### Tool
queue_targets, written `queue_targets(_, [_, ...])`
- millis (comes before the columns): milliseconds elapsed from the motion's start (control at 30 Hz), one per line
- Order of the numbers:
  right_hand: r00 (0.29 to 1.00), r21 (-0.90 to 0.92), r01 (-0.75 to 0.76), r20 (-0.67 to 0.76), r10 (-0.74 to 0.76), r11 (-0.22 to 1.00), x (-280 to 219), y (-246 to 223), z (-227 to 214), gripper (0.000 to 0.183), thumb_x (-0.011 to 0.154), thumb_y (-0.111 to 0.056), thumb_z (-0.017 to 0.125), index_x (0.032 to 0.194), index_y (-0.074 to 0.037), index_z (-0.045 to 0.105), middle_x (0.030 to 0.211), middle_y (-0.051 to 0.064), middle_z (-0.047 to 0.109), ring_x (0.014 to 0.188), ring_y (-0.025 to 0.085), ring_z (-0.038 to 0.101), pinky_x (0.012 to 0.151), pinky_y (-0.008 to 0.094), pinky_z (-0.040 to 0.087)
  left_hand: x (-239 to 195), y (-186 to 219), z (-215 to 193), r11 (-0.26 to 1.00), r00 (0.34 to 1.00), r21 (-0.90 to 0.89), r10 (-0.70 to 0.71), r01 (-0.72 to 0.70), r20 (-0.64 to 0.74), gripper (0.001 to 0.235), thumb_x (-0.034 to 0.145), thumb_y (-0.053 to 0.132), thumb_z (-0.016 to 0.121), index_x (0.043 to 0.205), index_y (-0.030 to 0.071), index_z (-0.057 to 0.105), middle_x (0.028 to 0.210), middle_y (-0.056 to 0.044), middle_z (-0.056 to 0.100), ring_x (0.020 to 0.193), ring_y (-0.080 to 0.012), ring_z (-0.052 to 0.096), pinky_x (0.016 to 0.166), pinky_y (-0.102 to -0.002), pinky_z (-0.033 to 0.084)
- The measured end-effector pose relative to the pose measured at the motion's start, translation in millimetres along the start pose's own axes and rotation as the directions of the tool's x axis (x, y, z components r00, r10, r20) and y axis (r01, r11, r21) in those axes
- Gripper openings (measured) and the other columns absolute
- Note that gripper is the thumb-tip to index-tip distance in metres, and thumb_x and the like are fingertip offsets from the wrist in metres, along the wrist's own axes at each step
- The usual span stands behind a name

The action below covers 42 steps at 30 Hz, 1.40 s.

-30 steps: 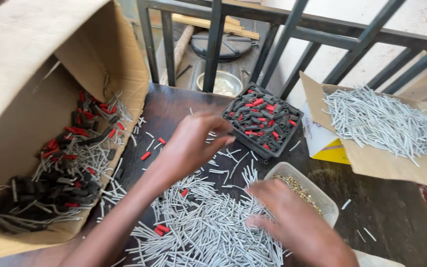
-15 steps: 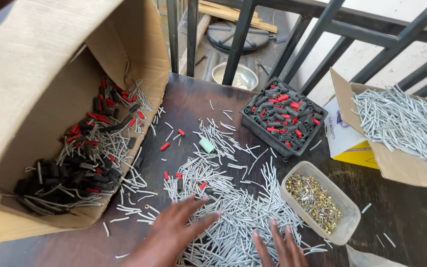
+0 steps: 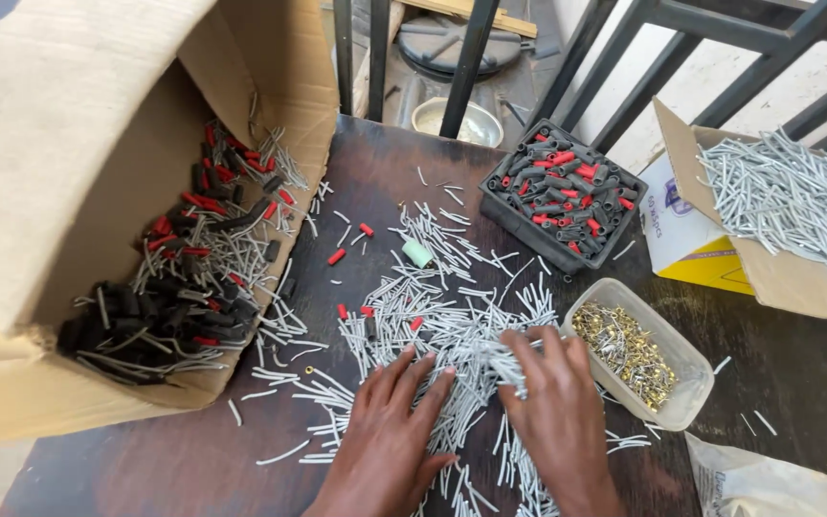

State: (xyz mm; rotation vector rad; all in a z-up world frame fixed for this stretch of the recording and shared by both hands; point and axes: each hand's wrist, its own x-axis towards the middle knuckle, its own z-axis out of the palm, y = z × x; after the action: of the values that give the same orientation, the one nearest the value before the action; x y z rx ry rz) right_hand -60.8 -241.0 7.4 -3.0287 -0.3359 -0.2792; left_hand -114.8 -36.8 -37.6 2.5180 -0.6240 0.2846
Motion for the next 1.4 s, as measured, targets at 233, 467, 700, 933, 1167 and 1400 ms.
queue_targets(233, [0.950, 0.397, -0.311, 0.109, 0.292, 0.863, 21.0, 10.4, -63.0, 0.047, 0.076, -0.010, 0.076, 0.120, -0.025, 0.071, 0.116, -0.001, 0.072, 0.089, 0.022, 0.067, 0.081, 0.040, 0.053, -0.8, 0.1, -30.1, 0.941, 0.996, -0.338, -0.050, 0.022, -0.074, 0.056, 0.095, 0.029, 0.069, 0.144, 0.011, 0.052, 0.144, -0.013, 0.056, 0.135, -0.0357, 0.047, 0.103, -0.051, 0.039])
queue_targets(467, [0.908, 0.382, -0.355, 0.359, 0.217, 0.853, 44.6, 15.9, -95.4, 0.049, 0.082, -0.041, 0.071, 0.128, -0.026, 0.071, 0.136, -0.008, 0.071, 0.090, 0.017, 0.056, 0.083, 0.035, 0.044, 8.7, -5.5, -42.6, 0.914, 0.977, -0.400, -0.144, 0.070, -0.158, 0.041, 0.099, 0.028, 0.061, 0.136, 0.012, 0.059, 0.135, -0.011, 0.063, 0.127, -0.0289, 0.057, 0.101, -0.044, 0.044])
queue_targets(700, [0.872, 0.386, -0.225, 0.489, 0.009, 0.894, 47.2, 22.0, -117.3, 0.031, 0.078, -0.040, 0.079, 0.107, -0.030, 0.087, 0.124, -0.018, 0.083, 0.109, 0.002, 0.072, 0.089, 0.024, 0.050, 14.2, -8.9, -57.6, 0.902, 0.955, -0.425, -0.192, 0.081, -0.225, 0.031, 0.100, 0.024, 0.058, 0.127, 0.010, 0.065, 0.128, -0.011, 0.069, 0.123, -0.0269, 0.062, 0.101, -0.042, 0.046])
queue_targets(933, [0.949, 0.469, 0.046, 0.254, -0.185, 0.882, 68.9, -10.9, -81.5, 0.038, 0.089, -0.051, 0.062, 0.108, -0.024, 0.081, 0.117, -0.003, 0.078, 0.111, 0.014, 0.072, 0.096, 0.033, 0.049, 15.6, -18.8, -57.9, 0.924, 0.943, -0.374, -0.189, 0.077, -0.274, 0.029, 0.101, 0.020, 0.053, 0.125, 0.010, 0.065, 0.125, -0.010, 0.069, 0.120, -0.0277, 0.061, 0.098, -0.041, 0.045])
queue_targets(1167, [0.846, 0.229, 0.345, 0.343, -0.407, 0.910, 60.9, -44.9, -18.3, 0.048, 0.087, -0.037, 0.080, 0.127, -0.018, 0.061, 0.133, 0.008, 0.055, 0.123, 0.029, 0.054, 0.099, 0.048, 0.046, 22.8, -47.4, -46.8, 0.995, 0.969, -0.083, -0.075, 0.057, -0.237, 0.033, 0.089, 0.007, 0.061, 0.121, 0.008, 0.068, 0.130, -0.016, 0.064, 0.124, -0.0360, 0.056, 0.111, -0.054, 0.036])
queue_targets(1400, [0.854, 0.016, 0.281, 0.452, -0.258, 0.959, 44.5, -8.8, -23.0, 0.023, 0.091, -0.037, 0.067, 0.112, -0.029, 0.066, 0.125, -0.007, 0.060, 0.117, 0.013, 0.056, 0.110, 0.046, 0.041, 20.5, -54.0, -44.5, 0.995, 0.970, -0.062, -0.095, 0.083, -0.224, 0.024, 0.092, 0.013, 0.064, 0.115, 0.010, 0.070, 0.129, -0.013, 0.065, 0.124, -0.0338, 0.056, 0.113, -0.054, 0.035])
